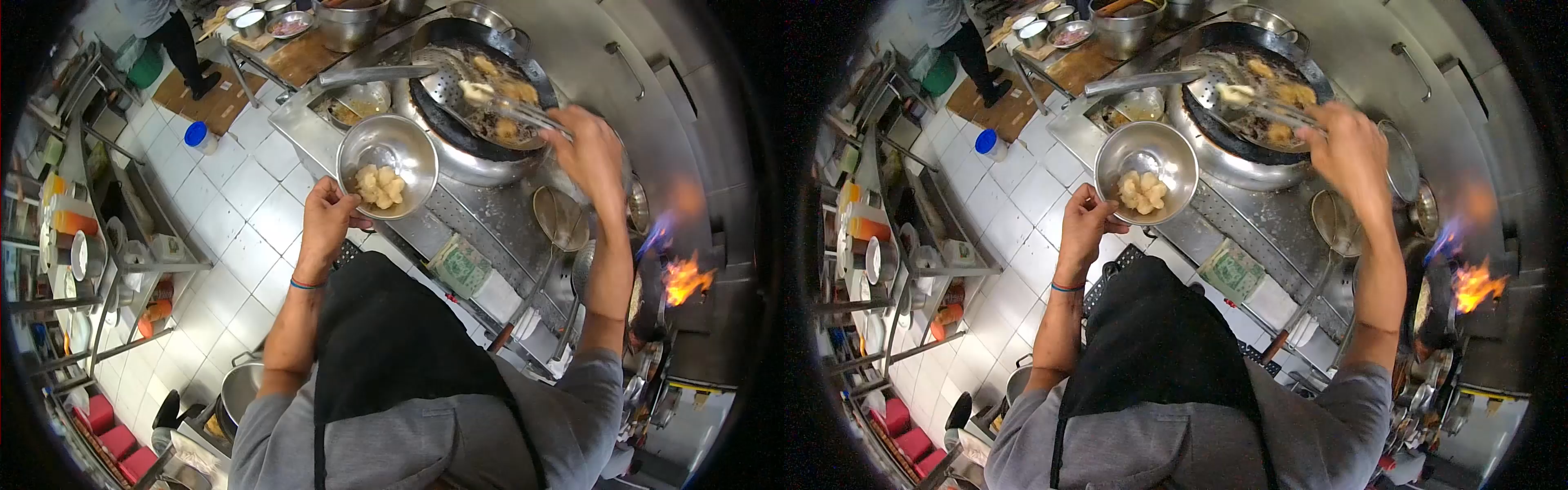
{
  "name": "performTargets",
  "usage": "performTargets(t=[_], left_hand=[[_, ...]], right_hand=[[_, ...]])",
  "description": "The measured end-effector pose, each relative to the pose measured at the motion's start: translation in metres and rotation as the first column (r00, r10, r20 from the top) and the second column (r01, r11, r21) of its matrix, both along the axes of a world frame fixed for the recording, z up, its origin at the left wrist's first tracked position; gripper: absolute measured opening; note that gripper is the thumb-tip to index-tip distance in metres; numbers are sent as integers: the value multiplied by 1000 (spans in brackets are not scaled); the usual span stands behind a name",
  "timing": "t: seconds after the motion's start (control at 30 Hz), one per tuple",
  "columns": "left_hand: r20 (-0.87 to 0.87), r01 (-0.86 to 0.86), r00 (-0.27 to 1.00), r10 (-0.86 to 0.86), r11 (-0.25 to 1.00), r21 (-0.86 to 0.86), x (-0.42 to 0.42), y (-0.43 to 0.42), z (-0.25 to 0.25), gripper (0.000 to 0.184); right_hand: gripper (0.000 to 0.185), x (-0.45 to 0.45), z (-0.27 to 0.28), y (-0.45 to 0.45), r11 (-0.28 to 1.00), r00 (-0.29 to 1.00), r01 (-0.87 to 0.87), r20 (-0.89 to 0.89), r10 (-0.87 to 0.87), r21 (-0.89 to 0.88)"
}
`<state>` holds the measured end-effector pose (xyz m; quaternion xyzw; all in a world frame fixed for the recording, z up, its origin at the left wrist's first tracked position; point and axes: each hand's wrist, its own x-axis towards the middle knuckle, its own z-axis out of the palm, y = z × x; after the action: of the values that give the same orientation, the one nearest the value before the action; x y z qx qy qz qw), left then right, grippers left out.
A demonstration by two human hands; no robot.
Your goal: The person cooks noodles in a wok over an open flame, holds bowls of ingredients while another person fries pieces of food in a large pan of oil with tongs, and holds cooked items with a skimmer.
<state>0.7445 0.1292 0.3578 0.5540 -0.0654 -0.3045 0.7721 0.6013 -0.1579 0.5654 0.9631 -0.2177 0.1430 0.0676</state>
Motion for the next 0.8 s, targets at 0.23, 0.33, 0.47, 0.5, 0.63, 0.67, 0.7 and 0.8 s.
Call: performTargets(t=[0.23, 0.33, 0.47, 0.5, 0.63, 0.67, 0.7, 0.8], left_hand=[[0, 16, 1000, -16, 999, -29, 0, 0, 1, 16], [-15, -10, 1000, 9, 999, -32, 0, 5, 6, 16], [-24, -60, 998, 58, 996, -60, 0, 7, 10, 16], [-20, -57, 998, 56, 996, -74, 1, 6, 11, 16], [49, -15, 999, 18, 997, -76, 2, -3, 21, 15], [56, -5, 998, 9, 997, -75, 0, -6, 27, 15], [64, 2, 998, 3, 997, -74, -2, -9, 33, 15], [108, 20, 994, -12, 997, -74, -3, -13, 33, 14]], right_hand=[[44, 58, -73, -126, 914, 903, 403, -145, -405, -43], [44, 58, -57, -110, 934, 933, 358, 40, -358, 4], [34, 22, -8, -30, 995, 999, -22, 37, 18, 97], [31, 14, 2, -1, 980, 994, -98, -33, 106, 175], [28, -10, -3, 63, 940, 930, -315, -155, 334, 132], [29, -11, -13, 70, 935, 935, -293, -143, 324, 201], [28, -10, -19, 72, 940, 938, -275, -159, 309, 203], [25, -9, -21, 66, 943, 948, -254, -138, 287, 217]])
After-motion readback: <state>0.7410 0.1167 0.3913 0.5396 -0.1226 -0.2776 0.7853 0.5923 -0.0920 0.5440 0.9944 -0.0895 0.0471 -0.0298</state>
